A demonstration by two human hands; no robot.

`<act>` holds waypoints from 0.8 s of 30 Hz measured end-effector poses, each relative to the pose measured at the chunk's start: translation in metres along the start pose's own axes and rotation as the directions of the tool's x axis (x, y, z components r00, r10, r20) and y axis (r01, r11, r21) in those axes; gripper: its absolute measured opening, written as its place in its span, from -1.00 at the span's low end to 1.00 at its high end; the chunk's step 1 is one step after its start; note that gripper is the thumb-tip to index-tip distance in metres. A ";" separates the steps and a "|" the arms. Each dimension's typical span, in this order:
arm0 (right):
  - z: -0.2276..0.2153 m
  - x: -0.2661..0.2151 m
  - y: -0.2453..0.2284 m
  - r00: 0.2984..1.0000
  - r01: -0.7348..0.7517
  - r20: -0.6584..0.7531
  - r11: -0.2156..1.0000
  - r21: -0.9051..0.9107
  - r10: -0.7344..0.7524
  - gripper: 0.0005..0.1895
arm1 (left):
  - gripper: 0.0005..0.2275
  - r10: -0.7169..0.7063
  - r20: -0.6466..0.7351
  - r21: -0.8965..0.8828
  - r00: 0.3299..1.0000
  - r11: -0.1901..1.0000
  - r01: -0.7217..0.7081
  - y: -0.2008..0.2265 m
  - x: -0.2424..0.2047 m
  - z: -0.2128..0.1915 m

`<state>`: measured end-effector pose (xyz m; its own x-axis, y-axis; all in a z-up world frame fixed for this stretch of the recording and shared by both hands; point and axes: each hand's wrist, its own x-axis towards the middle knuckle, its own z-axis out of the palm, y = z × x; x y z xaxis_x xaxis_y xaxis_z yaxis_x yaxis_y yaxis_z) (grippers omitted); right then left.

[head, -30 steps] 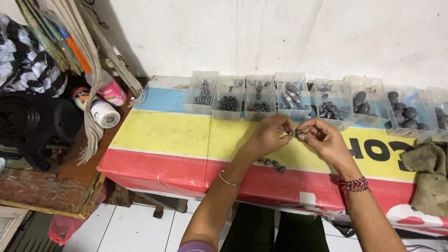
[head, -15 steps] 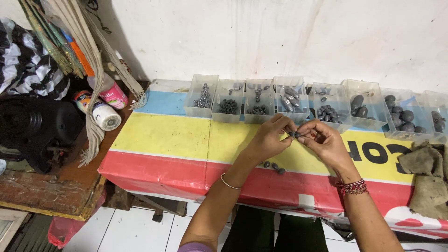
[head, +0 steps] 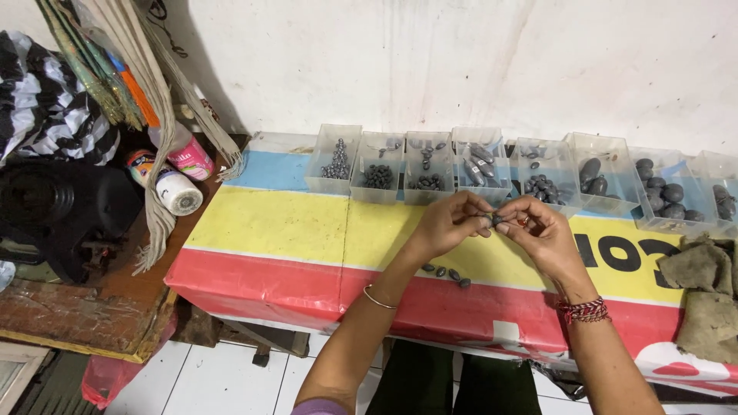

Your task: Sorting lead fishing weights by size and shape into a multi-compartment plastic organizer.

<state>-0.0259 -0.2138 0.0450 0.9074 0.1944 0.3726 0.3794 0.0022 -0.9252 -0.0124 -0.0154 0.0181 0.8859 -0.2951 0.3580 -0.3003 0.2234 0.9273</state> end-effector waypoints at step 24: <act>0.016 -0.002 -0.012 0.987 0.160 0.064 0.921 -0.355 -0.147 -0.67 | -0.77 -0.264 -0.050 -0.095 0.963 0.961 0.259 -0.033 0.007 -0.009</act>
<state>-0.0351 -0.1982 0.0546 0.8283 0.2539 0.4994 0.5590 -0.3155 -0.7668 0.0065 -0.0166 -0.0113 0.9502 -0.2971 0.0943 -0.0258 0.2264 0.9737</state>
